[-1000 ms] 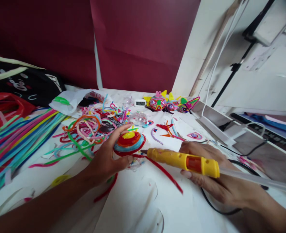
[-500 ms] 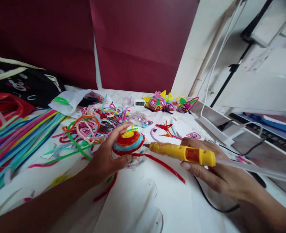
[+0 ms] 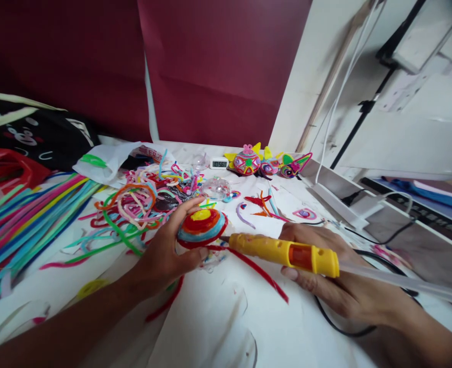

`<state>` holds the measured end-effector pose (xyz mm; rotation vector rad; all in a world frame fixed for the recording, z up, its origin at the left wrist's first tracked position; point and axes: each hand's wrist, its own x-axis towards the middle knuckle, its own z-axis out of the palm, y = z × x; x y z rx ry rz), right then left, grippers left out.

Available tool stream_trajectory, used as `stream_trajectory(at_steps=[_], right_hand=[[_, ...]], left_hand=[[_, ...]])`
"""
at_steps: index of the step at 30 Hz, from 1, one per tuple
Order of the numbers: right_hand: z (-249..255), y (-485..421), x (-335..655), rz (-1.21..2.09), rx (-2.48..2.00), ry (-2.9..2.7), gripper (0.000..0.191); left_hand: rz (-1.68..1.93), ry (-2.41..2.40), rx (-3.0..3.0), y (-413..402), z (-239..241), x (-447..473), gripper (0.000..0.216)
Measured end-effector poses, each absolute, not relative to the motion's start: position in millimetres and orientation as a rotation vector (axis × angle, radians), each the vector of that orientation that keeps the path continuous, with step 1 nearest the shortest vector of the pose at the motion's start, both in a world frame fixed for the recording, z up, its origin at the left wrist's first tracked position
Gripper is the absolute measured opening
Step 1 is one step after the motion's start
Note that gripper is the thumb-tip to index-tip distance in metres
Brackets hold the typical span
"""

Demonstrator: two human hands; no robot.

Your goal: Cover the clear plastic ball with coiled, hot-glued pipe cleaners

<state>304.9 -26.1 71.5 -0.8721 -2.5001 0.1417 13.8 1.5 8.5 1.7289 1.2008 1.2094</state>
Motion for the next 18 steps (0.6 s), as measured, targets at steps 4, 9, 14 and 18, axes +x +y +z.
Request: stream_trajectory(at_steps=[4,9,14,18], right_hand=[[70.1,-27.0,304.1,0.202,-0.887,-2.497,0.021],[68.0,-27.6,304.2,0.254,-0.904,-2.504,0.023],[65.9,-28.4,303.5,0.303,-0.880,-2.525,0.018],[63.0,-28.0,303.1,0.338,-0.885,-2.521,0.016]], left_hand=[[1.215,1.208,1.733,2.4,7.0,12.8,0.085],[1.209,1.204,1.731,1.5,5.9,13.4,0.084],[1.195,1.210,1.720,-0.5,6.3,15.6,0.085],[1.199,1.213,1.754,-1.1,6.2,16.2,0.086]])
